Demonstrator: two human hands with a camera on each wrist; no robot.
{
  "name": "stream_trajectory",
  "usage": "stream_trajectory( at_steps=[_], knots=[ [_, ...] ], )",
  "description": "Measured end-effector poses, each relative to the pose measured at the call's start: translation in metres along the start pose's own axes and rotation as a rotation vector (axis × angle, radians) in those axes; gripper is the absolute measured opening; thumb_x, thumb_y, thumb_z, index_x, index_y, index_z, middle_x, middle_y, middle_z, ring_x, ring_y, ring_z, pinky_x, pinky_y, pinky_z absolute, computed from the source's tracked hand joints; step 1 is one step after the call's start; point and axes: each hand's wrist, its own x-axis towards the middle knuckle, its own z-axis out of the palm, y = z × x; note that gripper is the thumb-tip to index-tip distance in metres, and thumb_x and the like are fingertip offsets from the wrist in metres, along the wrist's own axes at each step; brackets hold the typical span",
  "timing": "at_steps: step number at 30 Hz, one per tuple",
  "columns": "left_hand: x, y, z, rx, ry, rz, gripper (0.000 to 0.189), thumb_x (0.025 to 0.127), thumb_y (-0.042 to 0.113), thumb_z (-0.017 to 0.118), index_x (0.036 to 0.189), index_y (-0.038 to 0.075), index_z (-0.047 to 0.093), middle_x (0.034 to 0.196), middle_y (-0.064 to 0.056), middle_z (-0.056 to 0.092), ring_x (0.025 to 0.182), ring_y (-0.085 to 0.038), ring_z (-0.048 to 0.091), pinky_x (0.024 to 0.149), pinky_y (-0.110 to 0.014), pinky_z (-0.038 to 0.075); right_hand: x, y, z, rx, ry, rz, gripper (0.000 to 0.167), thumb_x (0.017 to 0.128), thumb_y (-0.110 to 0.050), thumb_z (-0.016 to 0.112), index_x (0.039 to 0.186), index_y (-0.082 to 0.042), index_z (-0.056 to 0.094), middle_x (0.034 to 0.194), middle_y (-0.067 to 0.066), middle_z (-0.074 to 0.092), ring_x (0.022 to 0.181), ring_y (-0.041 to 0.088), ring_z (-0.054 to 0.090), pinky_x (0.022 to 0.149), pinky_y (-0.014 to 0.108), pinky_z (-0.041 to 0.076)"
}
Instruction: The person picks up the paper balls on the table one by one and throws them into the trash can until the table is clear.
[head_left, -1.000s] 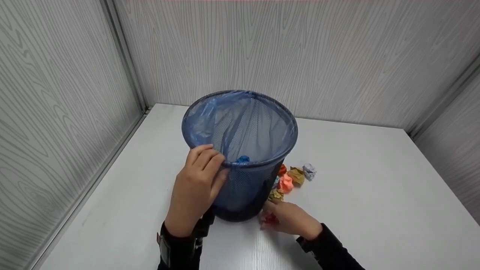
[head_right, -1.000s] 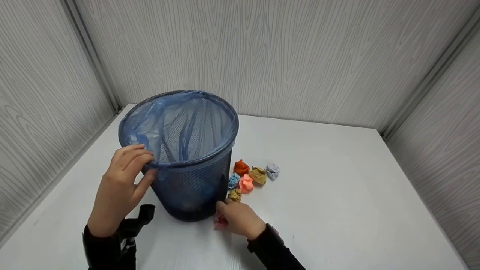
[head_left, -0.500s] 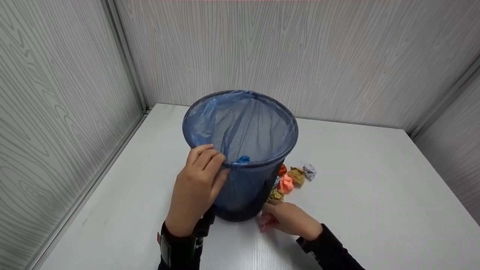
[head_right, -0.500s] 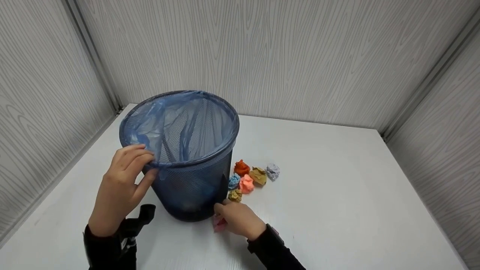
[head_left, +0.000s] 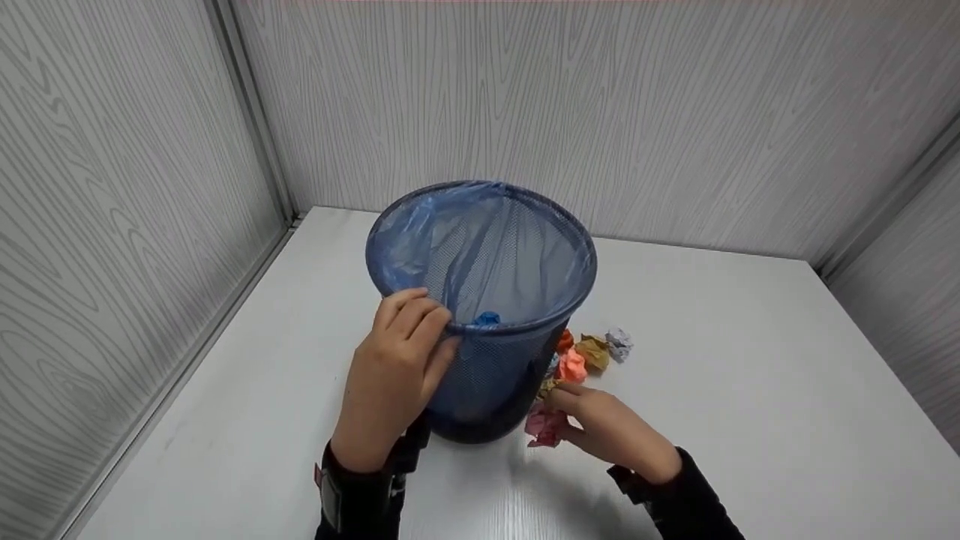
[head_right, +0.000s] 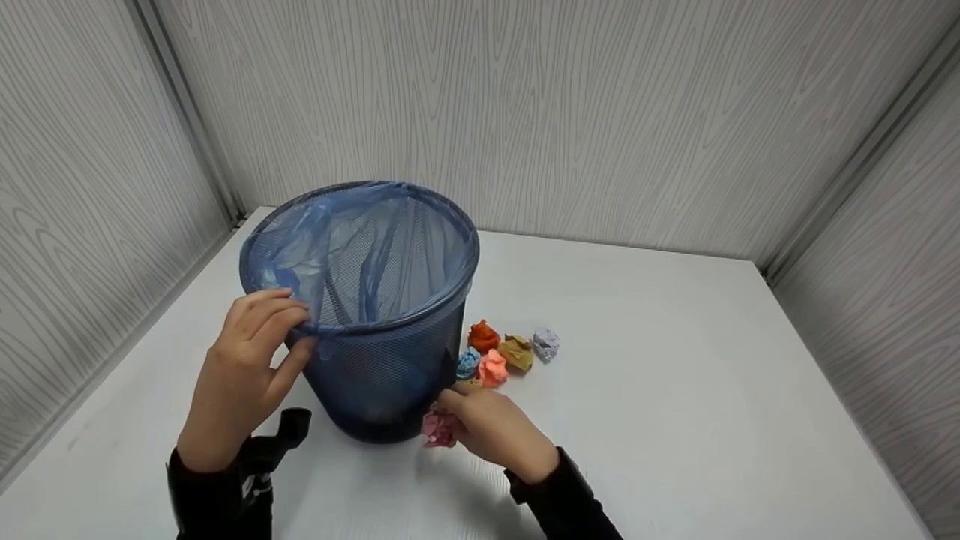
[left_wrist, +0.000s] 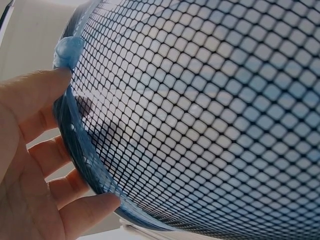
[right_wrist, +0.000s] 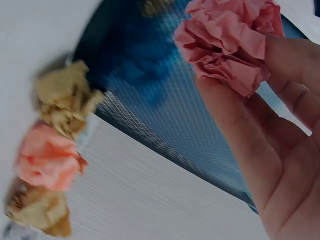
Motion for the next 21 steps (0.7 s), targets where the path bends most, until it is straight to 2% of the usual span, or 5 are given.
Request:
stream_trajectory(
  at_steps=[5,10,13,18,21],
  knots=[
    [0.0,0.0,-0.001,0.007,-0.005,-0.003,0.017,0.076,0.009,0.067,0.09,0.002,0.059,0.093,-0.009,0.056,0.106,-0.027,0.046,0.082,-0.034,0.047,-0.005,-0.012,-0.021,0.035,0.189,-0.082,0.027,0.07,0.006,0.066,0.089,-0.01,0.055,0.088,-0.004,0.052,0.072,0.008,0.052,0.06,0.019,0.046],
    [0.001,0.002,0.0,0.004,-0.017,0.009,0.017,0.077,0.01,0.067,0.09,0.002,0.059,0.094,-0.009,0.056,0.105,-0.027,0.046,0.08,-0.033,0.048,-0.007,-0.028,-0.043,0.073,0.41,-0.213,0.01,0.086,-0.01,0.056,0.094,-0.004,0.057,0.1,0.008,0.055,0.082,0.015,0.057,0.07,0.017,0.047],
    [0.0,0.003,0.001,0.003,-0.029,0.01,0.017,0.077,0.01,0.066,0.09,0.003,0.059,0.094,-0.009,0.055,0.106,-0.026,0.046,0.08,-0.033,0.048,-0.003,-0.038,-0.056,0.07,0.581,-0.283,0.017,0.089,-0.014,0.05,0.09,0.001,0.058,0.097,0.015,0.057,0.084,0.022,0.057,0.075,0.017,0.046],
    [0.0,0.003,0.0,0.01,-0.04,0.009,0.015,0.078,0.009,0.065,0.09,0.004,0.059,0.095,-0.008,0.055,0.107,-0.025,0.046,0.081,-0.031,0.047,0.013,-0.051,-0.077,0.089,0.867,-0.312,0.02,0.086,-0.013,0.057,0.082,0.006,0.058,0.09,0.02,0.059,0.082,0.023,0.058,0.074,0.016,0.045],
    [0.0,0.002,0.0,0.001,-0.037,0.008,0.015,0.078,0.009,0.064,0.09,0.003,0.059,0.094,-0.009,0.055,0.106,-0.026,0.046,0.082,-0.032,0.047,0.027,-0.052,-0.085,0.115,0.986,-0.307,0.022,0.084,-0.014,0.06,0.082,0.008,0.057,0.088,0.02,0.058,0.081,0.021,0.058,0.073,0.018,0.047]
  ],
)
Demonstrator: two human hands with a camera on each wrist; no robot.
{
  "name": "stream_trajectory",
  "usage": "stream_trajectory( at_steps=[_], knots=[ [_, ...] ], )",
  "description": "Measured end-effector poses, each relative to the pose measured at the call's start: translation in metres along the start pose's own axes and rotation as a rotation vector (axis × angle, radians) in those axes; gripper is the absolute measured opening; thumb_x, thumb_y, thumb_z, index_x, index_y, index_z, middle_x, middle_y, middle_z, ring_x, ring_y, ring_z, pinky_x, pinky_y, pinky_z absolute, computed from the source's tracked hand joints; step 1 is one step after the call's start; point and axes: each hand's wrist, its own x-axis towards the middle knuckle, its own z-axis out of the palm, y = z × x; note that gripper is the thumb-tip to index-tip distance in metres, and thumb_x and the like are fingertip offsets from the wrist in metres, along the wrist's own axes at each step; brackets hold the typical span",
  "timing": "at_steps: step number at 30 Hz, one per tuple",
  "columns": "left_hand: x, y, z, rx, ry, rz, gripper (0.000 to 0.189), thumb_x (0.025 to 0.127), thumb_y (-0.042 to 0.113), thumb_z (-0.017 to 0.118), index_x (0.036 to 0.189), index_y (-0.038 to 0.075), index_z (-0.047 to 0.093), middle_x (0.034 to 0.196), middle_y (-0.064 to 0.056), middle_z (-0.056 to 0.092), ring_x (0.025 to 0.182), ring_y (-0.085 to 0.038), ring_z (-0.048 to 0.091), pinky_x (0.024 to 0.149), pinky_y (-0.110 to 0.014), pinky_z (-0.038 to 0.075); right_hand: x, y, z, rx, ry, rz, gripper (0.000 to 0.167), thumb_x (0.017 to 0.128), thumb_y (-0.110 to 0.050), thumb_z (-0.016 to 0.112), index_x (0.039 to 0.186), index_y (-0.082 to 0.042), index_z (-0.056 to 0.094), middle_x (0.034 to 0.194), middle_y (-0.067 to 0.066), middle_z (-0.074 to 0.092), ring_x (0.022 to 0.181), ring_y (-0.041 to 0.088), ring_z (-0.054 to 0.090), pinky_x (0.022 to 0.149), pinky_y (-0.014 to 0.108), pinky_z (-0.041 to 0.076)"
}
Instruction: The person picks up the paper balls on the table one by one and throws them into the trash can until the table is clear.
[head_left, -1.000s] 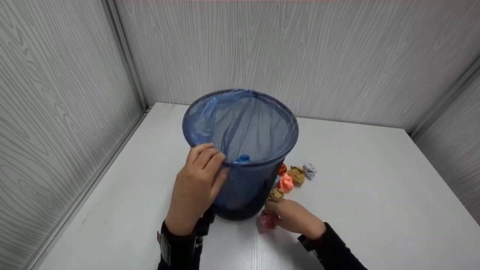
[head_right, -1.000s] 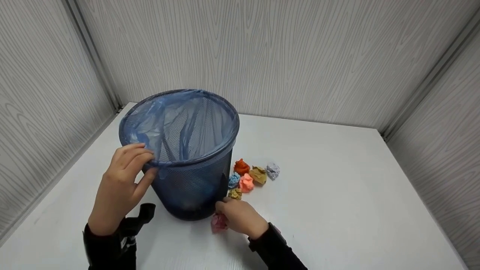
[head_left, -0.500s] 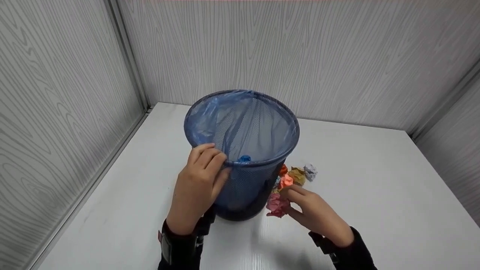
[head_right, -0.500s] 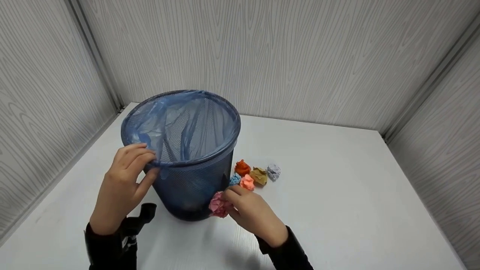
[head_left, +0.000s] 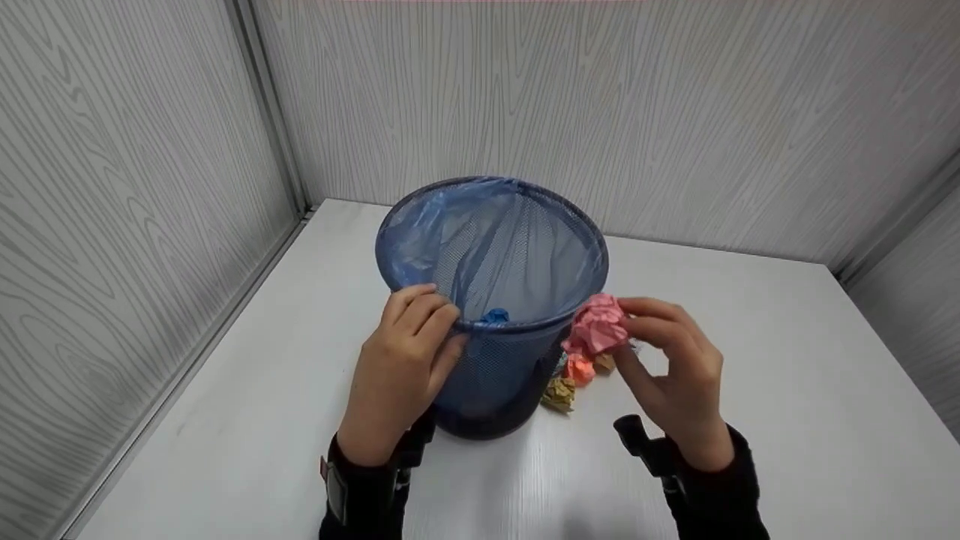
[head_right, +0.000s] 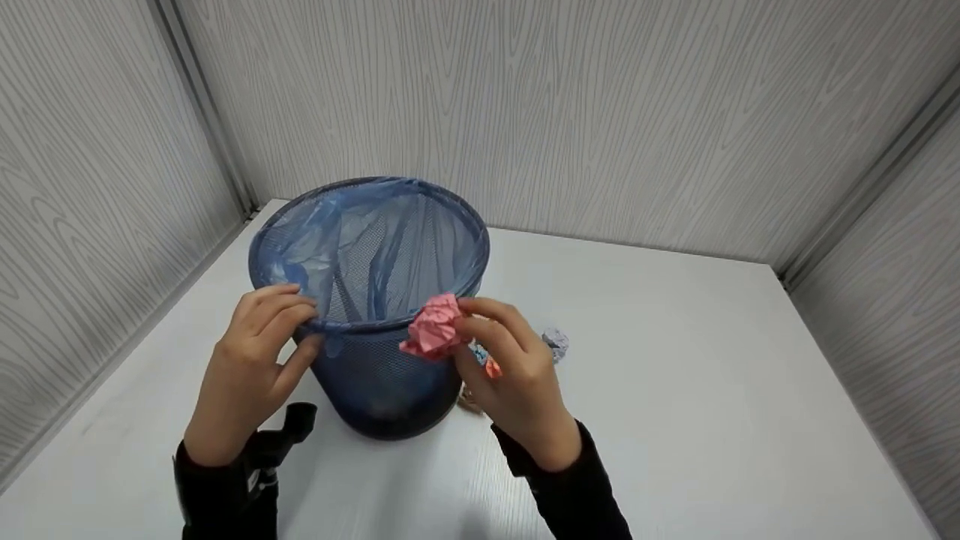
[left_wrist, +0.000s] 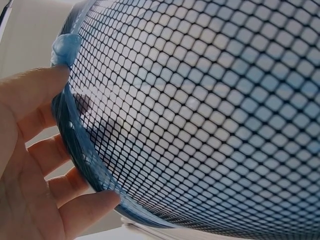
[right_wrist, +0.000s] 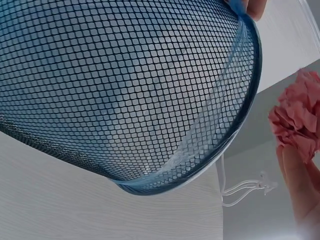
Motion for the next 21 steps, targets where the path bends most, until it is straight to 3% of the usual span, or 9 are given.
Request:
stream_trajectory(
  at_steps=[5,7,10,16,21],
  knots=[
    [0.0,0.0,0.001,-0.015,0.009,-0.001,0.014,0.079,0.009,0.063,0.09,0.002,0.058,0.093,-0.009,0.055,0.106,-0.027,0.046,0.082,-0.033,0.047,0.013,0.01,0.013,0.009,0.062,0.086,0.019,0.08,-0.005,0.063,0.087,0.011,0.056,0.094,0.02,0.057,0.086,0.022,0.058,0.073,0.024,0.05],
    [0.001,0.0,0.001,-0.012,0.01,0.003,0.015,0.078,0.01,0.064,0.09,0.002,0.059,0.093,-0.009,0.055,0.106,-0.027,0.046,0.082,-0.033,0.047,0.015,0.015,0.017,-0.02,0.047,0.141,0.016,0.077,0.004,0.062,0.091,0.01,0.056,0.098,0.019,0.057,0.089,0.022,0.057,0.073,0.025,0.051],
    [0.002,0.002,0.003,-0.014,0.009,0.008,0.016,0.078,0.01,0.065,0.09,0.002,0.058,0.093,-0.009,0.055,0.106,-0.027,0.046,0.082,-0.033,0.047,0.015,0.02,0.02,-0.056,0.005,0.213,0.03,0.07,0.017,0.062,0.098,0.01,0.055,0.105,0.018,0.056,0.093,0.023,0.056,0.073,0.027,0.051],
    [0.002,0.004,0.005,-0.02,0.006,0.011,0.017,0.077,0.01,0.066,0.091,0.002,0.059,0.094,-0.009,0.055,0.106,-0.027,0.046,0.081,-0.033,0.047,-0.003,0.021,0.012,-0.059,0.019,0.271,0.038,0.067,0.02,0.062,0.103,0.009,0.055,0.111,0.018,0.054,0.098,0.028,0.055,0.076,0.03,0.05],
    [0.001,0.005,0.003,-0.023,0.006,0.009,0.017,0.077,0.009,0.066,0.091,0.002,0.059,0.093,-0.009,0.055,0.106,-0.027,0.046,0.08,-0.033,0.048,-0.032,0.027,0.0,-0.151,0.023,0.355,0.03,0.069,0.017,0.062,0.097,0.006,0.059,0.098,0.013,0.059,0.089,0.02,0.058,0.071,0.02,0.05]
  ],
)
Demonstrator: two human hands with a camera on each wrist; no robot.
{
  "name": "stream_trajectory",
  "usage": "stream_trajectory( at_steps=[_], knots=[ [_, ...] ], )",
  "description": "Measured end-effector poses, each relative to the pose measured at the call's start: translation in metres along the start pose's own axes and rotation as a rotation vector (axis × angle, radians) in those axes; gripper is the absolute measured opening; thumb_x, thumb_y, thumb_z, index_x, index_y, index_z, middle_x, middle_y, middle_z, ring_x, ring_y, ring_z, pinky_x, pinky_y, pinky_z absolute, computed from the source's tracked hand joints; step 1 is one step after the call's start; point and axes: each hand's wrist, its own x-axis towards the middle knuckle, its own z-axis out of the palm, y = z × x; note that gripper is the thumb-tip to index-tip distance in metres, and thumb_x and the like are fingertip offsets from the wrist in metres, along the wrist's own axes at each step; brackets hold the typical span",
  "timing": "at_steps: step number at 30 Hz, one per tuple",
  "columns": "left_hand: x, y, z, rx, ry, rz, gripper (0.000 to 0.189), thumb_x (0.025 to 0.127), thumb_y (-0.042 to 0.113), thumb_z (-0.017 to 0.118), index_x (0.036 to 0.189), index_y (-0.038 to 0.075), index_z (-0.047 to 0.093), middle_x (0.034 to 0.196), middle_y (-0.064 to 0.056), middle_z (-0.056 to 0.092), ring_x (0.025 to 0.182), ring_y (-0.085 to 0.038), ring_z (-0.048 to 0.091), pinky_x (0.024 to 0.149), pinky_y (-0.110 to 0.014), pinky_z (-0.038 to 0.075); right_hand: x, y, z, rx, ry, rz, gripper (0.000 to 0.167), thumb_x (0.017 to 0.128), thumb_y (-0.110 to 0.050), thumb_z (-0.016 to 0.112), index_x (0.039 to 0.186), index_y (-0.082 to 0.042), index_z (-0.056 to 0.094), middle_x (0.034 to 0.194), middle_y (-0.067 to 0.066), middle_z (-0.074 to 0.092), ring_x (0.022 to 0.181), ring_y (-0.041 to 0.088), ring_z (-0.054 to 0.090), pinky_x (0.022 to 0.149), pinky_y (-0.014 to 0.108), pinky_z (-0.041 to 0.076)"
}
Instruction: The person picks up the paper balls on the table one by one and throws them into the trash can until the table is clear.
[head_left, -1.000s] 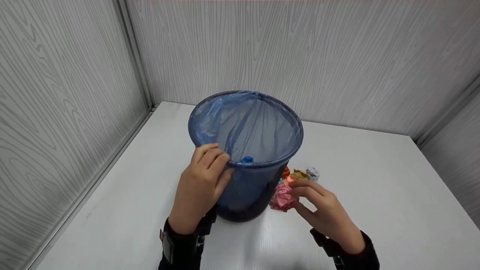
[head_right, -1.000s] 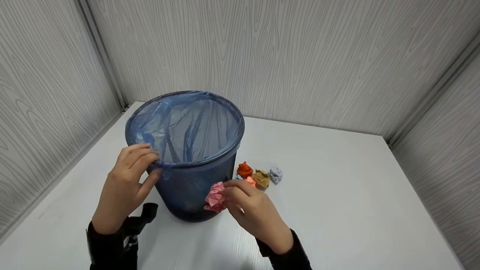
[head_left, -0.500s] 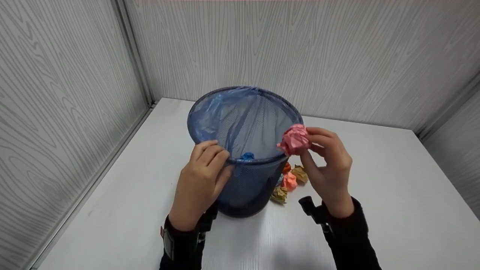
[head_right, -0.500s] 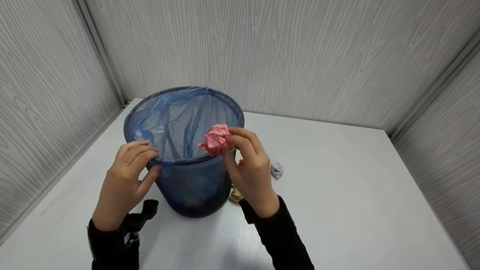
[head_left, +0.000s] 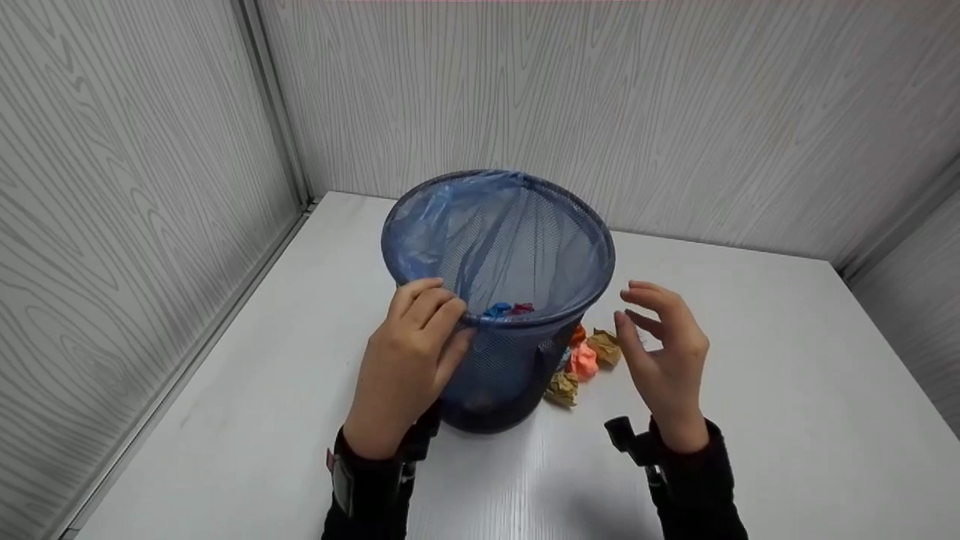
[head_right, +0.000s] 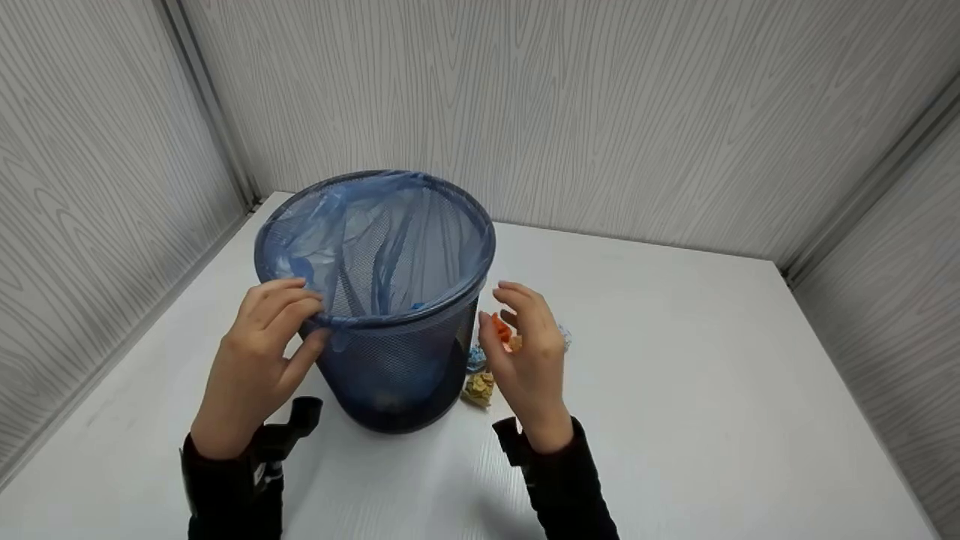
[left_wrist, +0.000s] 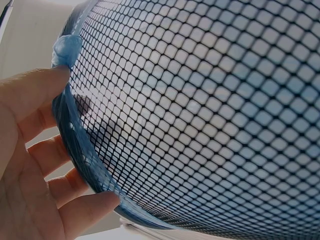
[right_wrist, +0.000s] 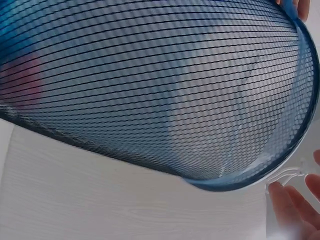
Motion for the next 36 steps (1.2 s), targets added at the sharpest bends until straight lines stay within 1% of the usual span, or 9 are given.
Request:
stream_trajectory(
  at_steps=[2,4,9,13,18,25,27,33,36],
  knots=[
    [0.0,0.0,0.0,-0.003,0.0,0.002,0.017,0.077,0.009,0.066,0.091,0.002,0.059,0.093,-0.009,0.055,0.106,-0.027,0.046,0.081,-0.033,0.047,-0.011,0.013,-0.001,-0.056,-0.042,0.054,0.024,0.071,0.014,0.062,0.093,0.005,0.06,0.089,0.011,0.061,0.081,0.017,0.059,0.067,0.018,0.05],
    [0.0,0.0,0.0,-0.005,-0.002,0.001,0.017,0.077,0.009,0.066,0.091,0.002,0.059,0.094,-0.009,0.055,0.106,-0.027,0.046,0.082,-0.033,0.047,-0.022,0.028,0.0,-0.097,-0.133,0.108,0.018,0.073,0.01,0.063,0.089,0.003,0.06,0.082,0.009,0.061,0.076,0.016,0.059,0.064,0.019,0.051],
    [0.0,0.0,-0.001,-0.006,-0.01,-0.008,0.015,0.079,0.009,0.063,0.091,0.002,0.059,0.094,-0.009,0.055,0.107,-0.027,0.045,0.082,-0.033,0.047,-0.048,0.058,0.013,-0.171,-0.45,0.21,0.011,0.075,0.002,0.064,0.086,-0.001,0.06,0.082,0.008,0.06,0.074,0.021,0.059,0.061,0.03,0.052],
    [-0.002,0.0,0.0,-0.01,-0.009,-0.008,0.015,0.079,0.009,0.063,0.091,0.003,0.058,0.094,-0.009,0.055,0.106,-0.027,0.045,0.081,-0.033,0.047,-0.065,0.071,0.021,-0.281,-0.653,0.25,0.018,0.072,-0.005,0.068,0.088,0.0,0.062,0.084,0.009,0.058,0.071,0.024,0.056,0.059,0.033,0.048],
    [-0.002,0.0,0.001,-0.011,0.005,0.002,0.016,0.077,0.009,0.065,0.09,0.002,0.059,0.093,-0.009,0.055,0.106,-0.027,0.046,0.081,-0.033,0.047,-0.075,0.076,0.029,-0.369,-0.819,0.289,0.026,0.07,-0.011,0.071,0.091,-0.001,0.06,0.082,0.009,0.057,0.065,0.02,0.052,0.055,0.033,0.043],
    [0.0,0.001,0.0,-0.009,-0.001,-0.006,0.014,0.079,0.009,0.063,0.09,0.002,0.059,0.093,-0.009,0.055,0.106,-0.026,0.046,0.082,-0.032,0.047,-0.082,0.081,0.034,-0.328,-0.955,0.268,0.033,0.072,-0.021,0.073,0.1,-0.008,0.061,0.071,-0.001,0.054,0.061,0.012,0.045,0.053,0.028,0.039],
    [-0.001,0.001,0.001,-0.011,0.003,-0.003,0.015,0.079,0.009,0.064,0.09,0.002,0.059,0.093,-0.009,0.055,0.106,-0.027,0.046,0.081,-0.032,0.047,-0.085,0.082,0.035,-0.318,-0.976,0.261,0.029,0.072,-0.022,0.072,0.096,-0.009,0.061,0.066,-0.004,0.05,0.059,0.01,0.043,0.052,0.026,0.038],
    [-0.002,0.0,0.002,-0.009,0.014,0.001,0.016,0.077,0.01,0.066,0.09,0.002,0.06,0.093,-0.009,0.055,0.105,-0.027,0.046,0.078,-0.034,0.048,-0.088,0.084,0.037,-0.286,-1.035,0.266,0.019,0.069,-0.015,0.074,0.079,-0.009,0.058,0.065,-0.006,0.047,0.059,0.01,0.042,0.053,0.028,0.041],
    [0.001,0.0,0.001,-0.004,0.016,0.002,0.016,0.078,0.01,0.066,0.09,0.002,0.06,0.093,-0.009,0.055,0.106,-0.027,0.046,0.079,-0.033,0.048,-0.083,0.085,0.035,-0.265,-1.024,0.239,0.019,0.068,-0.008,0.073,0.073,-0.009,0.054,0.062,-0.007,0.044,0.057,0.009,0.04,0.051,0.025,0.037]
  ],
)
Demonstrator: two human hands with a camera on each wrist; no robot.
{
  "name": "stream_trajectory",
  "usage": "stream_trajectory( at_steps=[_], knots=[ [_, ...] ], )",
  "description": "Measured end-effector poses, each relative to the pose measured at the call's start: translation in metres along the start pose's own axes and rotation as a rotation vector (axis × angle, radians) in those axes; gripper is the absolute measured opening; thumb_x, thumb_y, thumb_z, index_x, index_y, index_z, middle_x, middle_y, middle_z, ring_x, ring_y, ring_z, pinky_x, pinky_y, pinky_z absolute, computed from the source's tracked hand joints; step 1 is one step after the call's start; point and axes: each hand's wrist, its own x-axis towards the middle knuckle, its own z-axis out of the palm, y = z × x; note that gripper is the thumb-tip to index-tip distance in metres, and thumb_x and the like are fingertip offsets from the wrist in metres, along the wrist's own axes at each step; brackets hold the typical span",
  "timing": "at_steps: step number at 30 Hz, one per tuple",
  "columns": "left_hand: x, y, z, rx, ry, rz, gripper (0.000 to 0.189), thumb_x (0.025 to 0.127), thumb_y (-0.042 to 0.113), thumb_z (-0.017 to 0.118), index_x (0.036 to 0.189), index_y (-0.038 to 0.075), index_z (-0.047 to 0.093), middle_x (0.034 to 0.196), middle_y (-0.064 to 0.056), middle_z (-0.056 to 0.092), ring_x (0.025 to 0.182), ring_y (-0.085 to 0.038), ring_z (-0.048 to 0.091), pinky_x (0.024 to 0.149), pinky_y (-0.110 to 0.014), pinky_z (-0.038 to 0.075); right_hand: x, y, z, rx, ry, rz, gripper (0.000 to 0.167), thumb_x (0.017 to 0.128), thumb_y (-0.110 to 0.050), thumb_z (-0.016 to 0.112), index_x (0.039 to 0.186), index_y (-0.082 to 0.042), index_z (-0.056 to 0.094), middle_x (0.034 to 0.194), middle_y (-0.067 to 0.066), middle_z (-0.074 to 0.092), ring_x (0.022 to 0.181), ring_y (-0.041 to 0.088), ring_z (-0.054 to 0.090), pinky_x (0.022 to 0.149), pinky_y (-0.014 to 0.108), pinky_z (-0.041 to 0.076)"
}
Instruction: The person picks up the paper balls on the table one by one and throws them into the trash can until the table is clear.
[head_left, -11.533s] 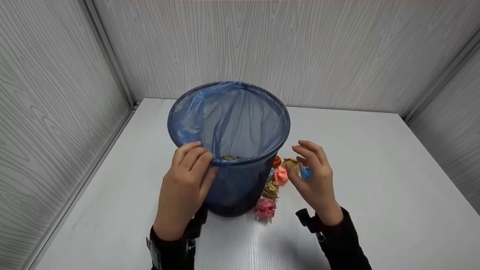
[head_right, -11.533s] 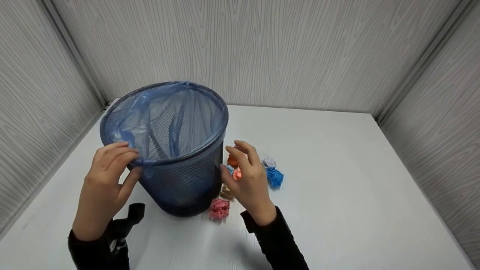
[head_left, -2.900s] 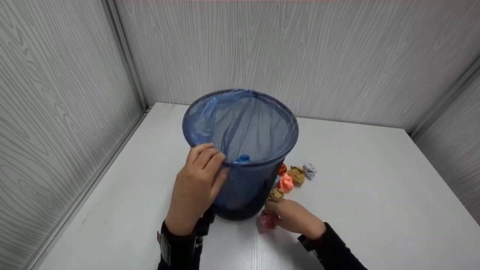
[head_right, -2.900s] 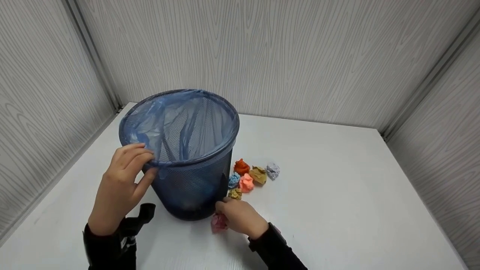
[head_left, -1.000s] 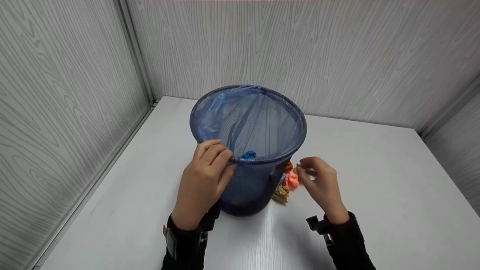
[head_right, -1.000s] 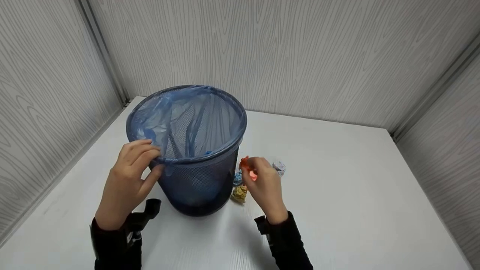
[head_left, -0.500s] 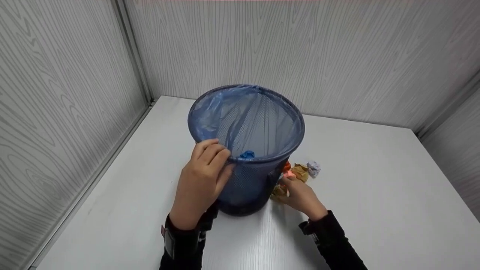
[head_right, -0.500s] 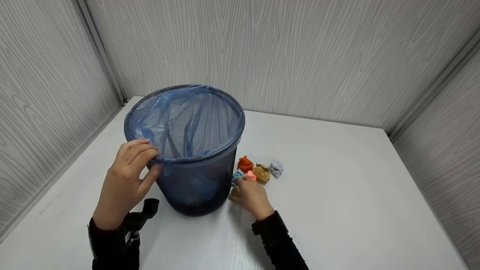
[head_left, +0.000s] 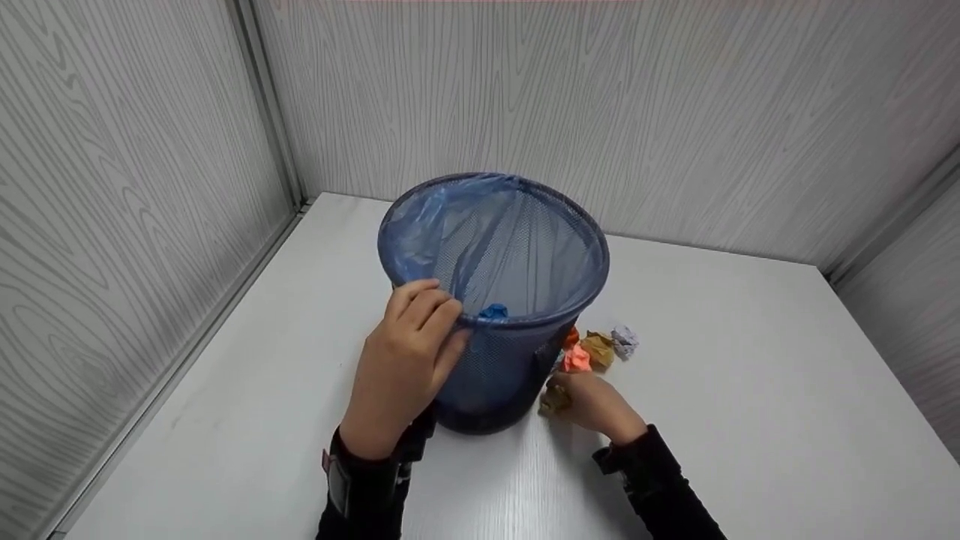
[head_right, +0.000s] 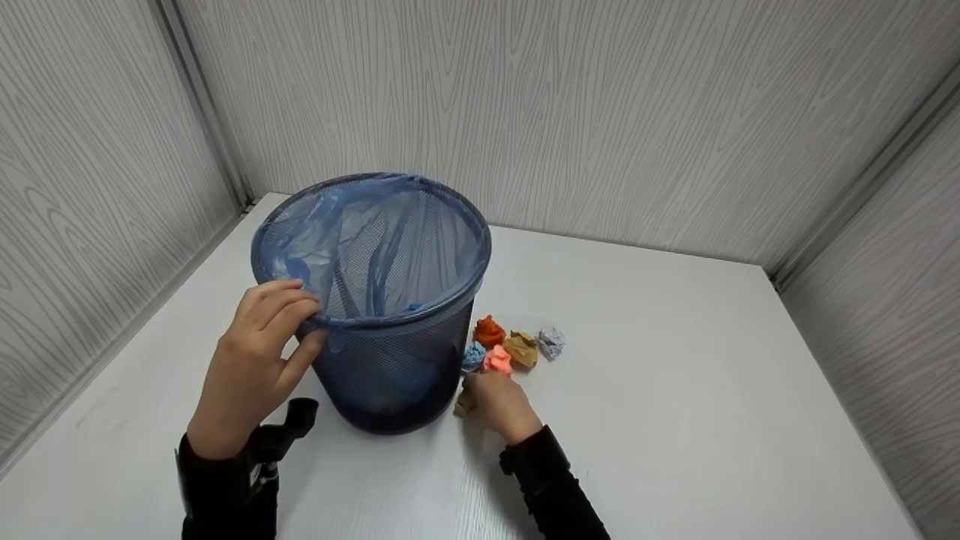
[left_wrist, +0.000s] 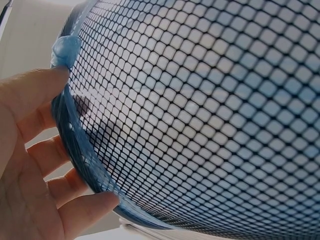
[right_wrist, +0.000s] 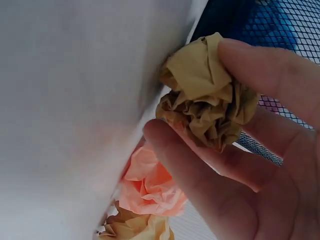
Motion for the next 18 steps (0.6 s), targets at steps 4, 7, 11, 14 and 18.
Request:
stream_trajectory(
  at_steps=[4,7,11,14,18],
  knots=[
    [0.001,0.0,-0.001,0.005,-0.001,-0.002,0.016,0.078,0.011,0.066,0.089,0.002,0.059,0.093,-0.009,0.055,0.106,-0.027,0.046,0.08,-0.032,0.048,-0.002,-0.004,-0.012,0.004,0.034,-0.052,0.017,0.068,0.001,0.067,0.075,-0.007,0.053,0.062,-0.006,0.043,0.057,0.009,0.04,0.05,0.023,0.034],
    [0.001,0.001,-0.001,0.003,-0.003,-0.002,0.016,0.077,0.011,0.067,0.089,0.003,0.059,0.093,-0.009,0.055,0.106,-0.027,0.046,0.08,-0.032,0.048,-0.008,-0.007,-0.026,-0.015,0.074,-0.022,0.017,0.07,-0.002,0.068,0.083,-0.007,0.057,0.067,-0.006,0.05,0.061,0.01,0.047,0.053,0.025,0.039],
    [0.0,0.002,-0.001,0.002,-0.013,-0.003,0.016,0.078,0.011,0.066,0.09,0.003,0.059,0.093,-0.009,0.055,0.106,-0.027,0.046,0.08,-0.031,0.048,-0.019,-0.008,-0.048,-0.007,0.179,0.059,0.024,0.072,-0.006,0.07,0.094,-0.006,0.06,0.077,-0.002,0.055,0.067,0.013,0.052,0.059,0.029,0.045],
    [0.0,0.002,-0.002,0.002,-0.018,-0.01,0.016,0.078,0.011,0.066,0.09,0.003,0.059,0.093,-0.009,0.055,0.106,-0.027,0.046,0.08,-0.031,0.047,-0.026,-0.009,-0.065,0.063,0.277,0.088,0.031,0.073,-0.004,0.07,0.102,-0.002,0.06,0.086,0.005,0.058,0.073,0.016,0.054,0.063,0.031,0.05],
    [0.0,0.002,-0.002,0.005,-0.021,-0.015,0.014,0.079,0.01,0.065,0.09,0.004,0.06,0.093,-0.008,0.055,0.106,-0.026,0.046,0.081,-0.031,0.047,-0.037,-0.012,-0.084,0.126,0.417,0.096,0.038,0.071,0.0,0.071,0.107,0.0,0.058,0.096,0.011,0.058,0.082,0.019,0.057,0.065,0.036,0.053]
  ],
)
